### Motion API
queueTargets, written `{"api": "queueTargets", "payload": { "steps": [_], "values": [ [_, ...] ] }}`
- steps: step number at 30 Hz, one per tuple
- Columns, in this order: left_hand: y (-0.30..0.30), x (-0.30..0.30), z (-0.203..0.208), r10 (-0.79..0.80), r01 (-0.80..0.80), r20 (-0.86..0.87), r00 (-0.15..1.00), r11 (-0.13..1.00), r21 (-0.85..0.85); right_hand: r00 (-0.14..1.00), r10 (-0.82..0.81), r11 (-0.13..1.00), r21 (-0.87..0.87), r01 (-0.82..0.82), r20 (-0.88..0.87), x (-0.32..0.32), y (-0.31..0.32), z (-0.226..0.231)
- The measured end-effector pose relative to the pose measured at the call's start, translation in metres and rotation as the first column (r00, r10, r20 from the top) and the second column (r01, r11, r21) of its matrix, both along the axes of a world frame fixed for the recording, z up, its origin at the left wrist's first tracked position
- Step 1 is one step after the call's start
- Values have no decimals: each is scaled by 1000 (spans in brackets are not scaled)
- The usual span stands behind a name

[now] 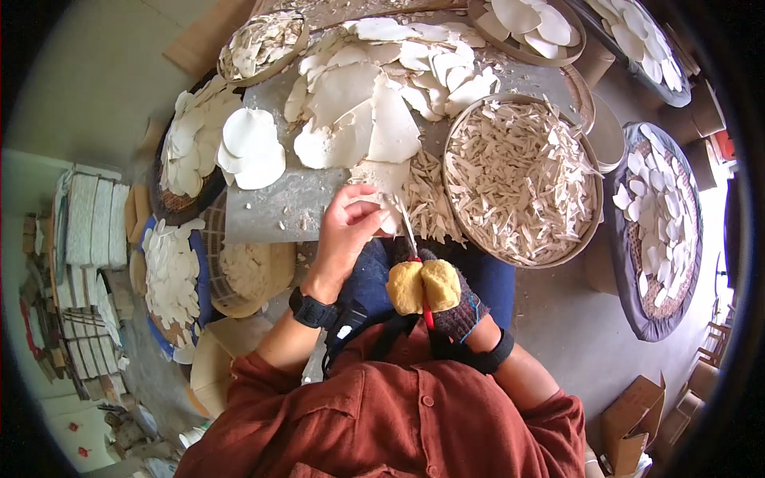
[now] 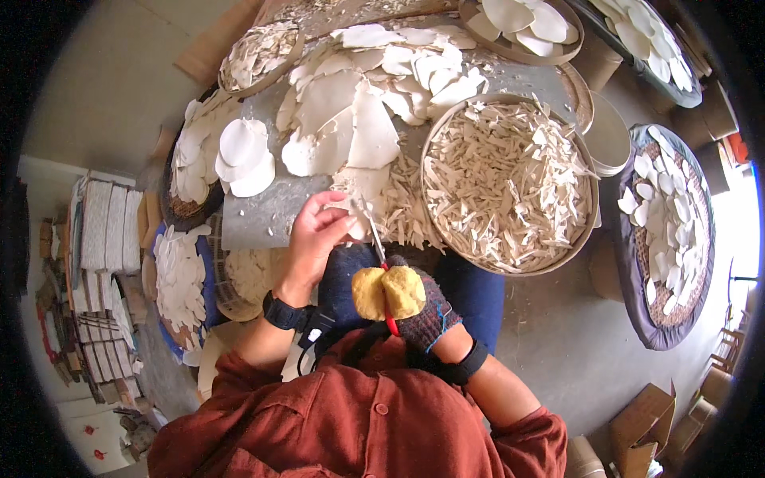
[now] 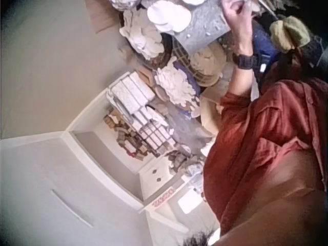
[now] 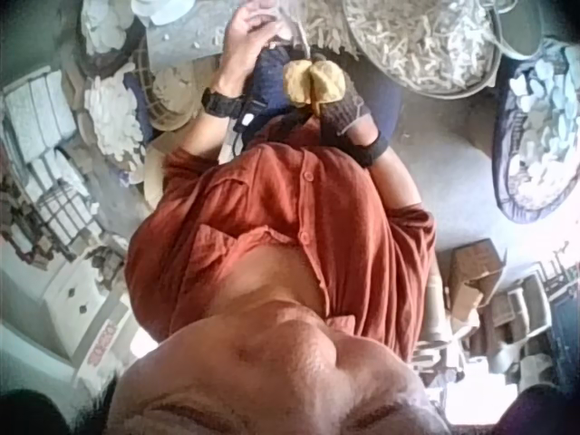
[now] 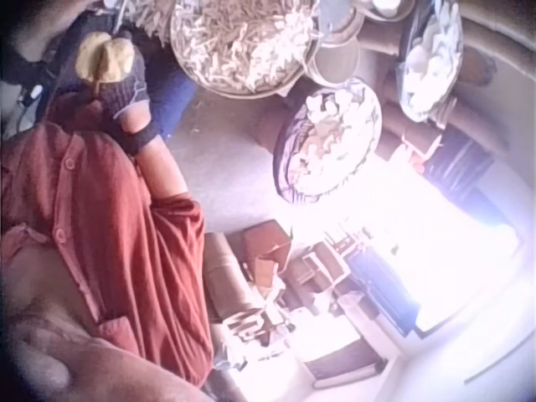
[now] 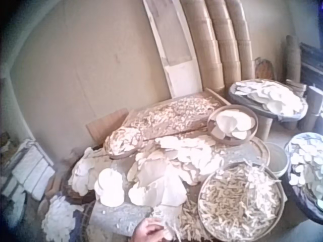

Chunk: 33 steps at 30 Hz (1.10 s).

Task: The person picks up large white slices from a pile, trims their edges using shears, and drops the trimmings into a basket. They repeat this process, occasionally moving slices aside to reach others or turning them over before trimming.

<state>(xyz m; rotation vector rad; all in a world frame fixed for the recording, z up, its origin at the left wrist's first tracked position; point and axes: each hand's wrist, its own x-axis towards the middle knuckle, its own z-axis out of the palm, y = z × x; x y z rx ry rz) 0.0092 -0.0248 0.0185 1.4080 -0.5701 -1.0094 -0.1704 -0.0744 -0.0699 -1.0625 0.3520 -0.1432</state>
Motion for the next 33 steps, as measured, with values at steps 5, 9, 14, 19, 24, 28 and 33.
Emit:
{"api": "queueTargets", "payload": {
  "steps": [5,9,14,19,24,28,33],
  "values": [
    [3,0,-17,165,-169,-147,975,985,-14,996,-56,994,-97,49,-71,1,0,22],
    [1,6,-13,157,-149,-153,976,987,62,998,-24,965,-263,8,-58,-4,-6,36],
    [0,7,-15,105,-94,-163,981,993,74,999,-46,993,-106,43,-25,-5,1,20],
    [1,1,-9,-34,30,42,999,994,101,985,-125,956,280,87,119,0,-3,12],
    [-1,-7,-1,59,-58,67,996,998,-26,997,-19,970,245,-1,78,3,-5,12],
    [-1,-6,-8,182,-181,9,983,981,-75,994,-11,976,219,-13,108,7,2,2],
    [2,2,-10,156,-156,13,988,988,3,1000,1,985,170,0,-9,8,1,-4]
  ]
}}
